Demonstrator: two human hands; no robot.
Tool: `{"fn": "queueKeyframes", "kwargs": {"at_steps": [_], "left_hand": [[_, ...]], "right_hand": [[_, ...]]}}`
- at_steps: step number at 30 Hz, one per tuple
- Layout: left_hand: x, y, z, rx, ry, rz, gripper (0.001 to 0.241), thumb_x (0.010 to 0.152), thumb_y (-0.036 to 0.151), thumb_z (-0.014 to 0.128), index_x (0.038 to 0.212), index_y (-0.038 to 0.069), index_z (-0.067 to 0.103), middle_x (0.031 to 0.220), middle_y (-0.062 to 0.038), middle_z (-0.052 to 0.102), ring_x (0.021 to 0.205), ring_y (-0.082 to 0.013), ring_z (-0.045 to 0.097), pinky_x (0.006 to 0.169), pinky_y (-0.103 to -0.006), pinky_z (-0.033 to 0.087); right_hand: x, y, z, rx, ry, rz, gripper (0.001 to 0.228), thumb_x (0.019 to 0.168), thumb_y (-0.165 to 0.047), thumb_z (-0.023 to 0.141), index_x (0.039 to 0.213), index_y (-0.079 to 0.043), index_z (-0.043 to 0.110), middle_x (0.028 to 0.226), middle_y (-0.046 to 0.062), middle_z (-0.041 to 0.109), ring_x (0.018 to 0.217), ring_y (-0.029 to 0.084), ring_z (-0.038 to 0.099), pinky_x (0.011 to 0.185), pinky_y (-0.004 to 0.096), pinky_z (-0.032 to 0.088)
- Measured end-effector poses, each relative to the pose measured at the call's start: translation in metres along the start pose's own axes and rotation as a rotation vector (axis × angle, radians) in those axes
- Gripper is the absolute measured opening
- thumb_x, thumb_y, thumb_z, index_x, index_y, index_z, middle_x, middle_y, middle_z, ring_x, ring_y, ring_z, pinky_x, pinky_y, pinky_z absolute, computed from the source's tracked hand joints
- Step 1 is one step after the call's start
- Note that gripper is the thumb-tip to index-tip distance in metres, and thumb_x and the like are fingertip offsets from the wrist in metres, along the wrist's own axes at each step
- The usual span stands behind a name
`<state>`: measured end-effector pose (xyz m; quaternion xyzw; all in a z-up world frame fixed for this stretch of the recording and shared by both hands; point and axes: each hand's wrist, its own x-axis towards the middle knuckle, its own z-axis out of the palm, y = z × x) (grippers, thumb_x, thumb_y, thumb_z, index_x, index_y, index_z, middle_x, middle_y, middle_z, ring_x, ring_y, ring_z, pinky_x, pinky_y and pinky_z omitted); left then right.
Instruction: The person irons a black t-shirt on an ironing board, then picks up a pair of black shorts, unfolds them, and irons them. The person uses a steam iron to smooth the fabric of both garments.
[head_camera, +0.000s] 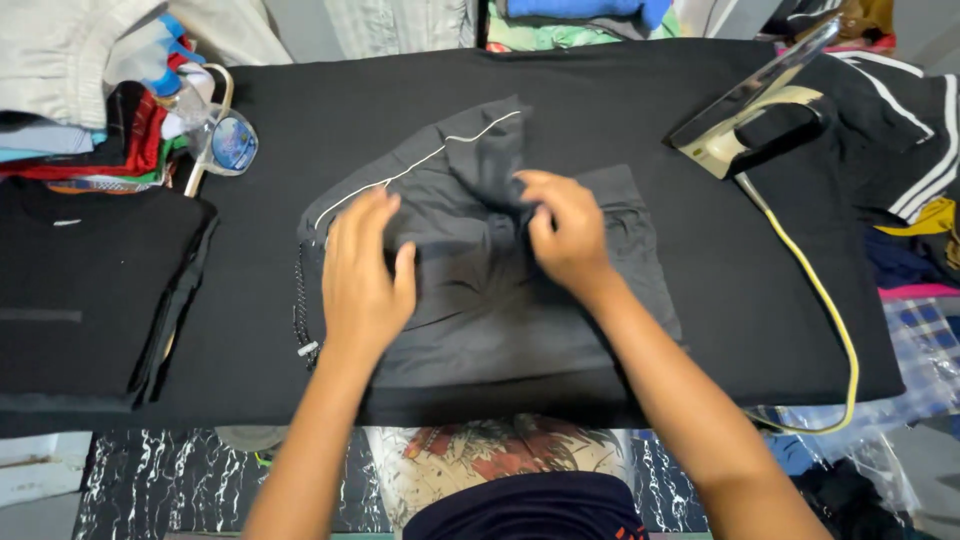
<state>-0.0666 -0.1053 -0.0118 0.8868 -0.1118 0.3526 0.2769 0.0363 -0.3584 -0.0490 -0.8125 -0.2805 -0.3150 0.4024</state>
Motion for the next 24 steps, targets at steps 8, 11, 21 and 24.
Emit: {"fn": "queueKeyframes", "kwargs": {"at_steps": [8, 11, 21, 24], "left_hand": [[0.075, 0.002, 0.071, 0.301, -0.248, 0.706, 0.072, 0.085, 0.024, 0.075, 0.153, 0.022, 0.052, 0.168, -0.017, 0.029, 0.156, -0.0342, 0.027, 0.126, -0.0513, 0.023], [0.08, -0.014, 0.088, 0.316, -0.614, 0.78, 0.048, 0.065, 0.021, 0.086, 0.11, 0.011, 0.073, 0.166, -0.016, 0.037, 0.157, -0.0273, 0.028, 0.13, -0.0544, 0.014], [0.06, -0.024, 0.047, 0.213, -0.292, 0.831, 0.028, 0.098, 0.036, 0.048, 0.091, 0.014, 0.064, 0.068, -0.004, 0.059, 0.069, -0.0217, 0.065, 0.114, -0.0514, 0.043], [0.04, 0.004, 0.009, 0.168, -0.368, 0.772, 0.02, 0.097, 0.032, 0.052, 0.094, 0.016, 0.064, 0.074, -0.003, 0.057, 0.074, -0.0235, 0.063, 0.095, -0.0466, 0.051]], "right_hand": [[-0.042, -0.027, -0.002, 0.087, -0.348, -0.229, 0.025, 0.08, 0.008, 0.061, 0.094, -0.012, 0.068, 0.118, 0.007, 0.077, 0.126, 0.023, 0.065, 0.114, 0.049, 0.034], [-0.055, -0.029, -0.019, 0.094, -0.405, -0.239, 0.026, 0.083, 0.007, 0.06, 0.098, -0.013, 0.069, 0.123, 0.009, 0.075, 0.127, 0.026, 0.065, 0.115, 0.051, 0.033], [-0.068, -0.019, -0.057, 0.051, -0.282, -0.018, 0.058, 0.082, -0.009, 0.068, 0.139, -0.011, 0.061, 0.147, 0.015, 0.058, 0.138, 0.032, 0.054, 0.117, 0.05, 0.033], [-0.059, -0.02, -0.064, 0.067, -0.343, 0.084, 0.082, 0.075, -0.009, 0.071, 0.153, -0.005, 0.044, 0.158, 0.021, 0.045, 0.143, 0.039, 0.045, 0.117, 0.052, 0.032]]}}
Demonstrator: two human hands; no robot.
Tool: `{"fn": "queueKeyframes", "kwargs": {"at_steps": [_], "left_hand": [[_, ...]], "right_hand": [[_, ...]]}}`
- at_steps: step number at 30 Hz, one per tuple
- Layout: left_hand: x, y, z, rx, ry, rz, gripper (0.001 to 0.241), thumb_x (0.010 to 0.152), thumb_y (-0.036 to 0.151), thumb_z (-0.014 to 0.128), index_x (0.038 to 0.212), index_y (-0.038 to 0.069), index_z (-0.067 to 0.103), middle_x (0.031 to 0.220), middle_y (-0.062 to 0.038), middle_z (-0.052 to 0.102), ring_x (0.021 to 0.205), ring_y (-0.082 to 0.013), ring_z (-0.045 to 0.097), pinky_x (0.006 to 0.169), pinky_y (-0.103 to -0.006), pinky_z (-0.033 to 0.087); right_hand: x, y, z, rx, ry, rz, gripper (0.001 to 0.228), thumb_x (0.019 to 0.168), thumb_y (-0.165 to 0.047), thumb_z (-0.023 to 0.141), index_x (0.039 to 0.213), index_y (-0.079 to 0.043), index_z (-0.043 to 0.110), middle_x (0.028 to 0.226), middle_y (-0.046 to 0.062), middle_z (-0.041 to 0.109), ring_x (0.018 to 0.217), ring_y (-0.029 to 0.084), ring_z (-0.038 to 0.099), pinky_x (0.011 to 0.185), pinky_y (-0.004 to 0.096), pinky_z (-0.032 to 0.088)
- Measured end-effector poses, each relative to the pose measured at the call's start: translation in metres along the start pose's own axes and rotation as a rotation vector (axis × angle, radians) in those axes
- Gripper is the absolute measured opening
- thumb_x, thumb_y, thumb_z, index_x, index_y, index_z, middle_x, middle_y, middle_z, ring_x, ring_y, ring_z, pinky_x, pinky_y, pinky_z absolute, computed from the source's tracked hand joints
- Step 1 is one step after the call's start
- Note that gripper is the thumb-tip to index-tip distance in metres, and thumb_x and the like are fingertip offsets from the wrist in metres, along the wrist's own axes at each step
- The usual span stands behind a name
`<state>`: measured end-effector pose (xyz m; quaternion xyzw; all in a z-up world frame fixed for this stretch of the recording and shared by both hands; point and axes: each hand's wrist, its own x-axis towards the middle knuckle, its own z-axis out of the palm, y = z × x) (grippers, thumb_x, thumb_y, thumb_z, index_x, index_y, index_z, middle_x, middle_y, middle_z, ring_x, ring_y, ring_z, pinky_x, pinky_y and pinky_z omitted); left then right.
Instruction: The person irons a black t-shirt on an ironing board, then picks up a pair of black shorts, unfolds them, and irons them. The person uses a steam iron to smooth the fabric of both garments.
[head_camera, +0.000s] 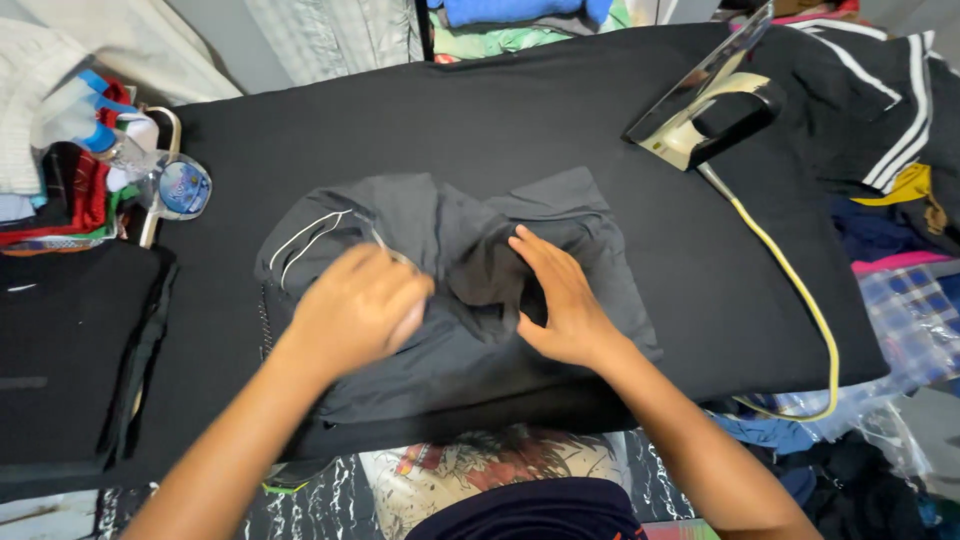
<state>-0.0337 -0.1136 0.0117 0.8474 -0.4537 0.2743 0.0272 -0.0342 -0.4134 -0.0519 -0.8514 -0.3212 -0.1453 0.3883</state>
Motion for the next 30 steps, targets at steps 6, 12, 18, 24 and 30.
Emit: {"fn": "queueKeyframes", "kwargs": {"at_steps": [6, 12, 18, 24, 30], "left_hand": [[-0.021, 0.074, -0.029, -0.203, -0.142, -0.049, 0.012, 0.09, 0.014, 0.059, 0.1, 0.016, 0.063, 0.077, 0.0, 0.053, 0.069, -0.022, 0.056, 0.066, -0.0391, 0.047], [-0.035, 0.111, -0.036, -0.546, -0.392, -0.167, 0.029, 0.086, 0.028, 0.073, 0.111, 0.015, 0.065, 0.087, -0.002, 0.062, 0.078, -0.027, 0.063, 0.068, -0.0418, 0.045], [-0.004, 0.063, -0.037, -0.378, 0.057, -0.284, 0.016, 0.095, 0.03, 0.072, 0.101, 0.016, 0.069, 0.086, -0.002, 0.062, 0.08, -0.0248, 0.061, 0.068, -0.0392, 0.049], [-0.026, -0.021, 0.011, -0.171, -0.219, -0.555, 0.073, 0.082, 0.055, 0.077, 0.141, 0.015, 0.061, 0.133, -0.011, 0.064, 0.133, -0.0305, 0.055, 0.122, -0.0579, 0.025], [-0.05, 0.002, 0.019, -0.161, -0.265, -0.401, 0.03, 0.086, 0.044, 0.073, 0.103, 0.02, 0.075, 0.09, -0.002, 0.068, 0.096, -0.023, 0.066, 0.121, -0.064, 0.023]], "right_hand": [[0.012, 0.003, -0.005, -0.026, -0.272, 0.027, 0.1, 0.072, -0.015, 0.067, 0.162, -0.004, 0.024, 0.167, 0.021, 0.028, 0.152, 0.04, 0.031, 0.121, 0.053, 0.022], [0.007, 0.008, 0.001, -0.105, -0.308, 0.006, 0.082, 0.067, 0.001, 0.059, 0.148, -0.014, 0.05, 0.141, 0.005, 0.063, 0.131, 0.025, 0.055, 0.121, 0.058, 0.019], [-0.007, 0.019, 0.008, -0.156, -0.277, -0.079, 0.051, 0.065, 0.003, 0.063, 0.111, -0.015, 0.073, 0.137, 0.001, 0.069, 0.132, 0.026, 0.058, 0.12, 0.062, 0.02], [-0.011, 0.008, 0.004, -0.206, -0.305, -0.031, 0.031, 0.076, 0.0, 0.065, 0.101, -0.015, 0.074, 0.143, 0.004, 0.066, 0.139, 0.026, 0.054, 0.122, 0.06, 0.016], [-0.022, 0.011, -0.008, -0.196, -0.295, 0.039, 0.041, 0.079, 0.003, 0.06, 0.11, -0.019, 0.074, 0.148, 0.005, 0.061, 0.143, 0.025, 0.05, 0.122, 0.062, 0.013]]}}
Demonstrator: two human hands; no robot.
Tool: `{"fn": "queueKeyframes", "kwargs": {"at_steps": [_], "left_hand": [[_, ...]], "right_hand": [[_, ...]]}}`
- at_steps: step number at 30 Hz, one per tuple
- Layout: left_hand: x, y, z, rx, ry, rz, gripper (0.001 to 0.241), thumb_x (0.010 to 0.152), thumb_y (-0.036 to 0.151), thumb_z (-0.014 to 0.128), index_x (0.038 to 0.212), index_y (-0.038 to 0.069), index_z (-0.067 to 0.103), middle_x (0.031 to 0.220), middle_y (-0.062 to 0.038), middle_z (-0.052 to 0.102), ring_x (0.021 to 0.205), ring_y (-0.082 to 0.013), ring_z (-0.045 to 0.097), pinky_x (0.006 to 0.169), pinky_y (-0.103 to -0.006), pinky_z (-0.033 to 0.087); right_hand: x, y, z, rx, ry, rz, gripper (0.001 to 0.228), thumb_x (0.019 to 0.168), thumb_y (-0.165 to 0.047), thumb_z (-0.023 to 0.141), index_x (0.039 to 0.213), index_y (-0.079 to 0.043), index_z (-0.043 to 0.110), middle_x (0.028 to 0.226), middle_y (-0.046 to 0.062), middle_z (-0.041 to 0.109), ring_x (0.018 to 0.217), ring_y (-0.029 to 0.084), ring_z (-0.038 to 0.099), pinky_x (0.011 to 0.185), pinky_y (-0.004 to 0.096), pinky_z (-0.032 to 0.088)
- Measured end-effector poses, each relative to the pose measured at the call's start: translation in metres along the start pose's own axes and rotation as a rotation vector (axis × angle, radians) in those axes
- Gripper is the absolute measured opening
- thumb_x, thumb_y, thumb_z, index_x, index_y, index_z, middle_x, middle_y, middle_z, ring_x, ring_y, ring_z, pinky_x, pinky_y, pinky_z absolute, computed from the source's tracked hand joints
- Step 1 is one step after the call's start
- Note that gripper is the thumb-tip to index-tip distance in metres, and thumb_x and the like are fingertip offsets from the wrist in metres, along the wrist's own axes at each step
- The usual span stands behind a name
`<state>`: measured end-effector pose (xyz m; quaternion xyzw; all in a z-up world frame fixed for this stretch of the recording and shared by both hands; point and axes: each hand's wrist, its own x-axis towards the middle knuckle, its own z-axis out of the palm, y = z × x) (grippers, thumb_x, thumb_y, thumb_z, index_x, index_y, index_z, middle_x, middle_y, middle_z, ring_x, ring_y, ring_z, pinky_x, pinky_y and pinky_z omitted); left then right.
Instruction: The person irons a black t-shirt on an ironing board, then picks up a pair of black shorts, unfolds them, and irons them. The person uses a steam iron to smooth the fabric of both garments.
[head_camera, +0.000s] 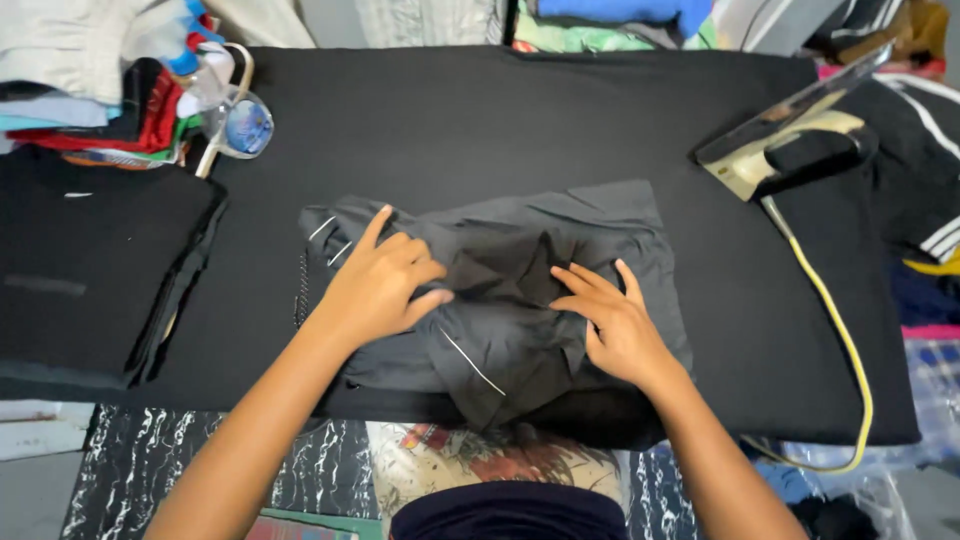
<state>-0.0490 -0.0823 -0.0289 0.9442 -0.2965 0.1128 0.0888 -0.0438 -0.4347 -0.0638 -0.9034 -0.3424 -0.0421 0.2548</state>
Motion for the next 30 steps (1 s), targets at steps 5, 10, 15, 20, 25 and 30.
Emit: {"fn": "queueKeyframes", "kwargs": {"at_steps": [5, 10, 15, 20, 25, 30], "left_hand": [[-0.019, 0.032, -0.026, 0.04, -0.176, -0.025, 0.035, 0.082, 0.051, 0.071, 0.096, 0.02, 0.078, 0.086, -0.004, 0.069, 0.092, -0.025, 0.067, 0.119, -0.0674, 0.025], [-0.012, 0.05, -0.063, -0.276, -0.425, -0.251, 0.06, 0.084, 0.062, 0.069, 0.113, 0.01, 0.077, 0.099, -0.009, 0.078, 0.103, -0.0313, 0.073, 0.115, -0.062, 0.038], [0.032, -0.01, -0.06, -0.198, -0.134, -0.482, 0.029, 0.095, 0.048, 0.064, 0.1, 0.023, 0.077, 0.092, -0.003, 0.074, 0.098, -0.0302, 0.072, 0.095, -0.0538, 0.053], [0.06, -0.093, 0.008, 0.032, -0.208, -0.528, 0.042, 0.093, 0.043, 0.071, 0.124, 0.016, 0.072, 0.118, -0.011, 0.072, 0.114, -0.0322, 0.069, 0.101, -0.0481, 0.051], [0.054, -0.106, 0.013, -0.077, -0.471, -0.655, 0.035, 0.091, 0.05, 0.067, 0.108, 0.023, 0.081, 0.109, -0.004, 0.08, 0.113, -0.0332, 0.072, 0.101, -0.0493, 0.052], [0.05, -0.114, 0.001, -0.162, -0.406, -0.729, 0.034, 0.102, 0.041, 0.054, 0.109, 0.016, 0.076, 0.109, -0.015, 0.077, 0.113, -0.0405, 0.07, 0.097, -0.0538, 0.053]], "right_hand": [[-0.009, 0.004, -0.015, 0.125, -0.022, 0.001, 0.053, 0.077, 0.011, 0.05, 0.115, -0.015, 0.075, 0.145, 0.008, 0.064, 0.141, 0.026, 0.053, 0.122, 0.057, 0.015], [0.004, 0.026, -0.038, 0.276, 0.234, 0.089, 0.044, 0.081, 0.006, 0.054, 0.112, -0.012, 0.08, 0.106, 0.007, 0.08, 0.108, 0.029, 0.072, 0.11, 0.041, 0.045], [0.054, 0.09, -0.043, 0.142, 0.337, 0.166, 0.031, 0.095, 0.001, 0.062, 0.11, -0.021, 0.079, 0.105, -0.002, 0.078, 0.105, 0.021, 0.073, 0.101, 0.035, 0.051], [0.111, 0.122, -0.019, -0.176, 0.196, 0.041, 0.03, 0.094, -0.012, 0.07, 0.123, -0.016, 0.073, 0.128, 0.008, 0.072, 0.12, 0.033, 0.065, 0.102, 0.049, 0.049], [0.119, 0.165, 0.006, -0.404, 0.026, 0.186, 0.014, 0.096, -0.031, 0.07, 0.107, -0.024, 0.072, 0.107, -0.003, 0.065, 0.11, 0.025, 0.062, 0.101, 0.049, 0.045], [0.114, 0.175, 0.011, -0.387, 0.1, 0.257, 0.013, 0.105, -0.033, 0.063, 0.104, -0.022, 0.07, 0.094, -0.001, 0.065, 0.103, 0.024, 0.065, 0.104, 0.048, 0.041]]}}
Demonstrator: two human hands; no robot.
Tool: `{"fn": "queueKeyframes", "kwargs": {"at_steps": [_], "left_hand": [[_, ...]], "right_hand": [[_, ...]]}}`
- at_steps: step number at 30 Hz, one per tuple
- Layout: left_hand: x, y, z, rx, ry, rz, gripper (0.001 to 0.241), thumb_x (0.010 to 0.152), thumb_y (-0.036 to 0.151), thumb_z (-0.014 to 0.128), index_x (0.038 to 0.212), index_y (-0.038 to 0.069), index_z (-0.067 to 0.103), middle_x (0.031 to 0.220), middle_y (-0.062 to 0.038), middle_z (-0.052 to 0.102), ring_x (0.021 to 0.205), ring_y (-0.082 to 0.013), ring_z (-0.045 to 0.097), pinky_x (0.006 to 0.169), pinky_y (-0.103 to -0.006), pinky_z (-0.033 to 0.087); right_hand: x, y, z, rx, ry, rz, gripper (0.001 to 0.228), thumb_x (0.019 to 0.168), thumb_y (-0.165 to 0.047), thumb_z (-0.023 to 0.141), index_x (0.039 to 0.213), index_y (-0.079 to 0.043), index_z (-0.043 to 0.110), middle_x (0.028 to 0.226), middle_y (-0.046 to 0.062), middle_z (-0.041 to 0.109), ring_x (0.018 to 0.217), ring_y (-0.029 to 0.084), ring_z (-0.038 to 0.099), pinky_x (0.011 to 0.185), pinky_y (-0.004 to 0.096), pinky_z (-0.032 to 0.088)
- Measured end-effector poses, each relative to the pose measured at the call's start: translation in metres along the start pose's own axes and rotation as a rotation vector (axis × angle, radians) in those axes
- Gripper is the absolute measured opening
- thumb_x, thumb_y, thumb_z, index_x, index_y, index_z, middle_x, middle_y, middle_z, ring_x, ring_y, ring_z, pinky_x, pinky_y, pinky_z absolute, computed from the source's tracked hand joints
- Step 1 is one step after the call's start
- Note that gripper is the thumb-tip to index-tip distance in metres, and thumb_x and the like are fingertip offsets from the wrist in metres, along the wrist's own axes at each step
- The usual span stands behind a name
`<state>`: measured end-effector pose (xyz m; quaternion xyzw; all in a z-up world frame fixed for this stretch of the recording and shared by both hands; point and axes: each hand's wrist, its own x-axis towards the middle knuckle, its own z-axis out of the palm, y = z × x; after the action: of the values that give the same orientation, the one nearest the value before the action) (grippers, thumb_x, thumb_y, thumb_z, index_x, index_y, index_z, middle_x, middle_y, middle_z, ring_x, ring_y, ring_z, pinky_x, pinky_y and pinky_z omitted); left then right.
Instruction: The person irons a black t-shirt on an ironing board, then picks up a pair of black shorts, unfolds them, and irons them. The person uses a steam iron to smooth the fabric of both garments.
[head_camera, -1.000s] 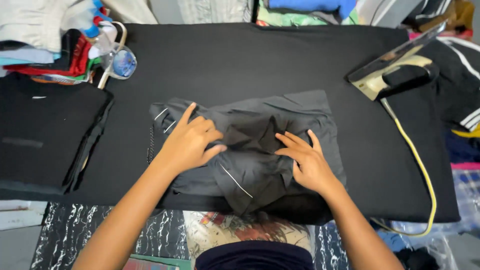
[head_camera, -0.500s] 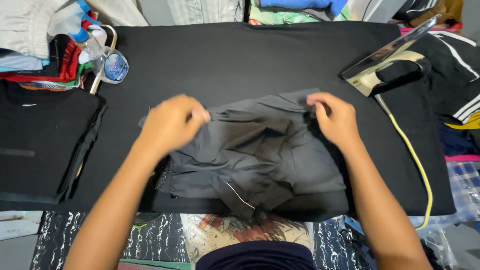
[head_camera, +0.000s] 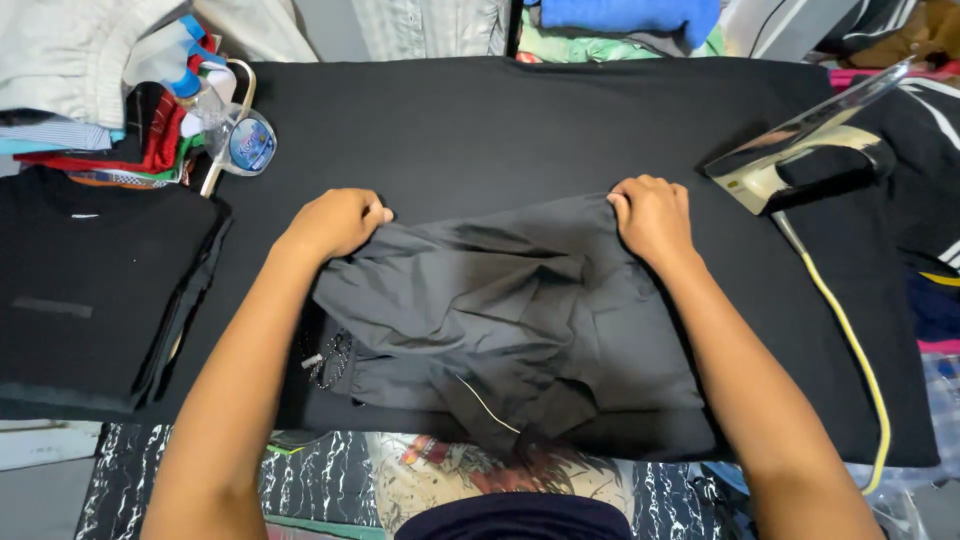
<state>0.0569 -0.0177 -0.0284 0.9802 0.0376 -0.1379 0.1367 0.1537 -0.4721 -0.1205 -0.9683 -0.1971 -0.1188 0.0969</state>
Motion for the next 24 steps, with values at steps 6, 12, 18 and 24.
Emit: {"fn": "queueKeyframes", "kwargs": {"at_steps": [6, 12, 18, 24], "left_hand": [[0.012, -0.018, 0.01, 0.002, 0.081, -0.015, 0.035, 0.108, 0.043, 0.05, 0.111, 0.014, 0.07, 0.102, -0.018, 0.077, 0.107, -0.0403, 0.072, 0.093, -0.0539, 0.053], [0.001, -0.011, -0.001, -0.056, 0.144, 0.037, 0.045, 0.107, 0.052, 0.051, 0.104, 0.014, 0.074, 0.102, -0.018, 0.076, 0.106, -0.0421, 0.071, 0.091, -0.0551, 0.054], [0.008, -0.022, 0.003, -0.278, 0.17, 0.064, 0.028, 0.093, 0.042, 0.074, 0.103, 0.016, 0.077, 0.101, -0.014, 0.076, 0.106, -0.0416, 0.069, 0.09, -0.0533, 0.053], [0.009, -0.024, -0.003, -0.298, 0.188, -0.029, 0.028, 0.092, 0.047, 0.073, 0.096, 0.02, 0.078, 0.089, -0.008, 0.076, 0.097, -0.0368, 0.072, 0.083, -0.0472, 0.054]], "right_hand": [[-0.005, 0.004, 0.016, -0.098, 0.118, 0.075, 0.015, 0.108, -0.037, 0.062, 0.101, -0.024, 0.067, 0.086, -0.005, 0.066, 0.094, 0.02, 0.068, 0.103, 0.044, 0.041], [-0.006, -0.014, -0.004, -0.12, 0.161, 0.099, 0.013, 0.107, -0.032, 0.064, 0.105, -0.019, 0.068, 0.086, 0.002, 0.069, 0.092, 0.025, 0.07, 0.098, 0.045, 0.044], [-0.011, -0.021, -0.027, 0.075, 0.08, -0.03, 0.017, 0.094, -0.025, 0.077, 0.103, -0.014, 0.068, 0.105, 0.008, 0.066, 0.11, 0.031, 0.064, 0.106, 0.052, 0.041], [-0.003, -0.007, -0.003, -0.055, 0.197, -0.054, 0.018, 0.101, -0.031, 0.072, 0.093, -0.016, 0.066, 0.103, 0.004, 0.068, 0.103, 0.026, 0.066, 0.103, 0.044, 0.043]]}}
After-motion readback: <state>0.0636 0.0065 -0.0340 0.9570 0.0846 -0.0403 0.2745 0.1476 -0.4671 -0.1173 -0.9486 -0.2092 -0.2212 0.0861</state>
